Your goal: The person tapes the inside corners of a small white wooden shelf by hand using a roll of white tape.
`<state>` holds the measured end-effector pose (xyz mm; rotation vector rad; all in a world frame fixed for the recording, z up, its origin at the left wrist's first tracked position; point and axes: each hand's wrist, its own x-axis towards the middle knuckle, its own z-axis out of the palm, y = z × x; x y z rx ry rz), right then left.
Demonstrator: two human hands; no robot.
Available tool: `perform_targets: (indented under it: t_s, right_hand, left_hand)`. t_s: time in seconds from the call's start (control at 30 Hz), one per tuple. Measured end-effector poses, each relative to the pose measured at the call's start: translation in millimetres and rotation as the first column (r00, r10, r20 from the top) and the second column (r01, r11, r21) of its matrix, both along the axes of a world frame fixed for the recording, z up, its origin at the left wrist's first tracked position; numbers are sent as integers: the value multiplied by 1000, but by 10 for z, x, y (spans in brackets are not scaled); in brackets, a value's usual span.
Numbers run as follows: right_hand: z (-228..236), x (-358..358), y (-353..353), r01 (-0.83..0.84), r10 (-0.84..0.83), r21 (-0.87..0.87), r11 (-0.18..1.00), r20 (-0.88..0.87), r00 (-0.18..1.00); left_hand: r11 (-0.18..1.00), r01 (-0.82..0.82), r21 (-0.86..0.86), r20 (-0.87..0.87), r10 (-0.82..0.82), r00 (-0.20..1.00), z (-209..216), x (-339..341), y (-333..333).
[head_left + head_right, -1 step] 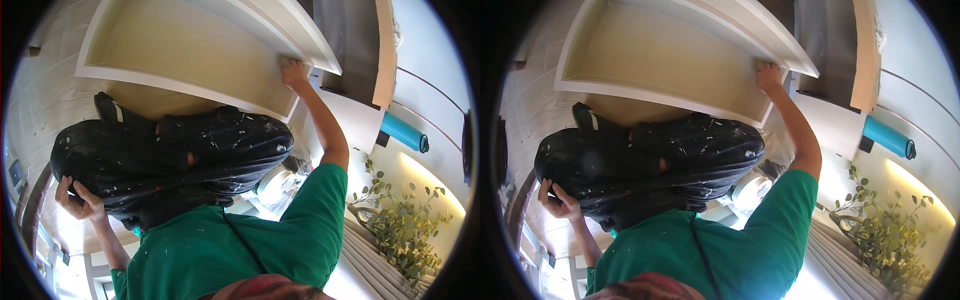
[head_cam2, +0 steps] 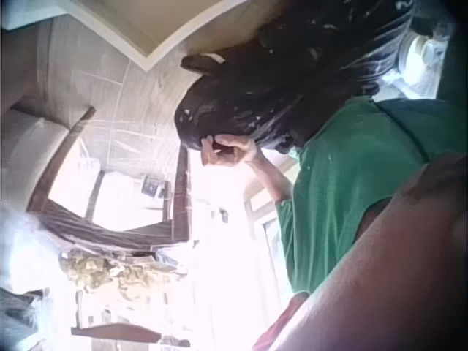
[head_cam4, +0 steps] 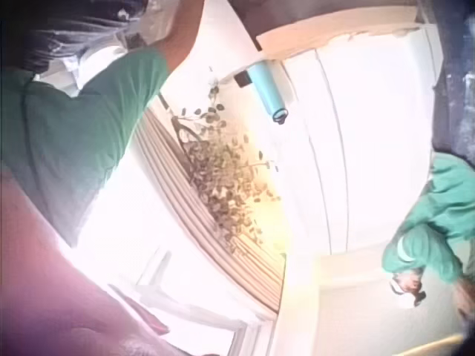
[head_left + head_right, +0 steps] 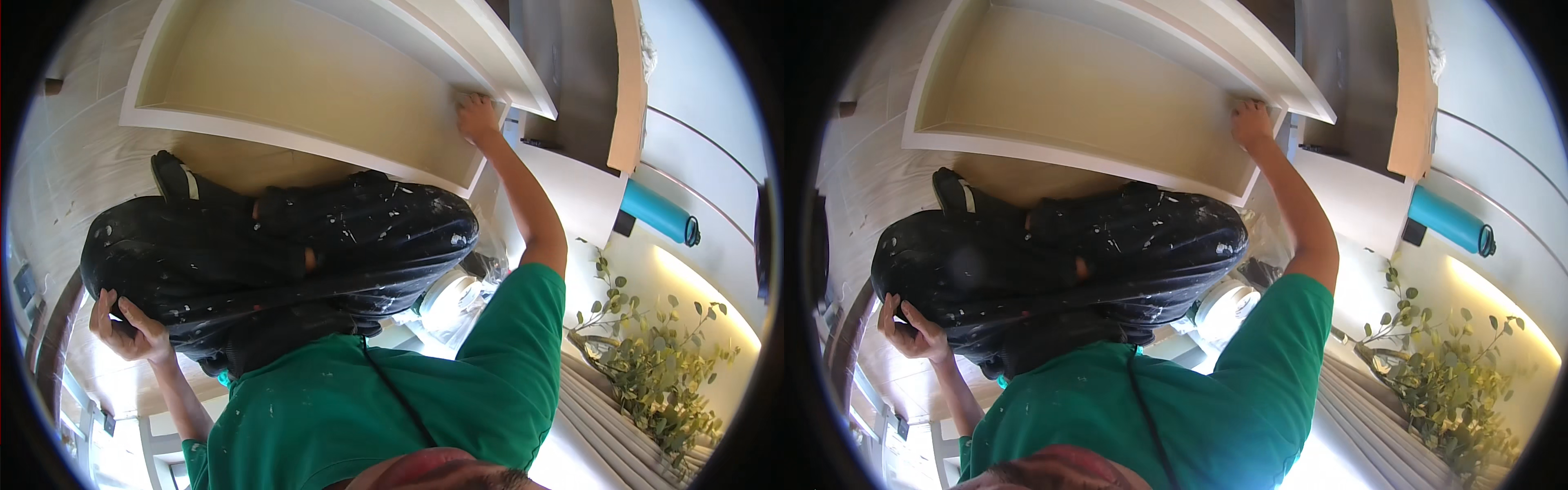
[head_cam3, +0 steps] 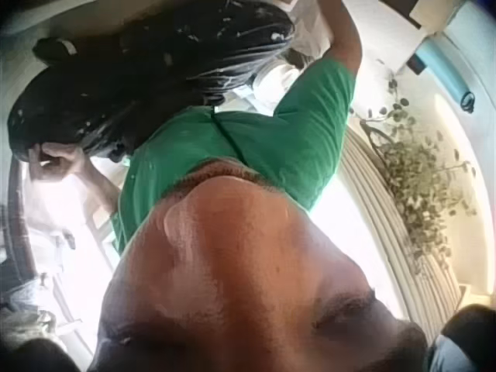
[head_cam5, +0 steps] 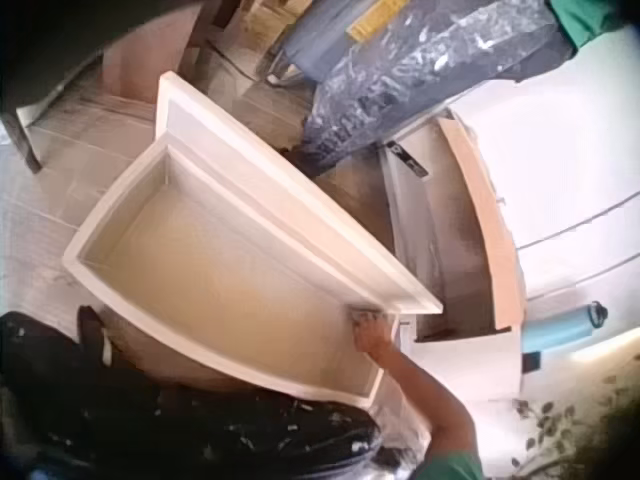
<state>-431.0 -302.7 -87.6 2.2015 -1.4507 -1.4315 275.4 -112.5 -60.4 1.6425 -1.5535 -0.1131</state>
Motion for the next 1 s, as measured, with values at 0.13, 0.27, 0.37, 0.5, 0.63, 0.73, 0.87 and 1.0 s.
perform_targets:
  t_s: [0.13, 0.27, 0.37, 0.5, 0.63, 0.73, 0.87, 1.0]
  right_hand:
    - [47, 151, -57, 178, -195, 143, 974, 119, 974]
    - [66, 105, -65, 194, -186, -40, 980, 159, 970]
    - [71, 148, 7, 174, -159, -82, 981, 165, 973]
    - [33, 110, 48, 143, -114, -130, 981, 206, 972]
    - [47, 141, 44, 107, -86, -111, 988, 176, 981]
    - [44, 166, 37, 61, -55, -55, 997, 108, 993]
    - [14, 121, 104, 45, -44, -12, 999, 77, 996]
    - [122, 254, 271, 53, -72, 181, 982, 95, 993]
  left_hand:
    - [1000, -10, 2, -16, 10, 1000, 5, -24, 13]
    - [1000, -13, -10, -26, 12, 1000, -5, -31, 20]
    - [1000, -10, -18, -26, 10, 1000, -12, -20, 29]
    - [999, -7, -41, -2, 7, 1000, -14, -21, 2]
    - [999, -14, -51, 39, 16, 999, -22, -4, 11]
    - [997, -17, -73, 16, 18, 1000, -32, -8, 2]
    - [997, -22, -77, 11, 22, 1000, -50, 3, 7]
    - [994, -14, -106, 16, 16, 1000, -65, 26, 18]
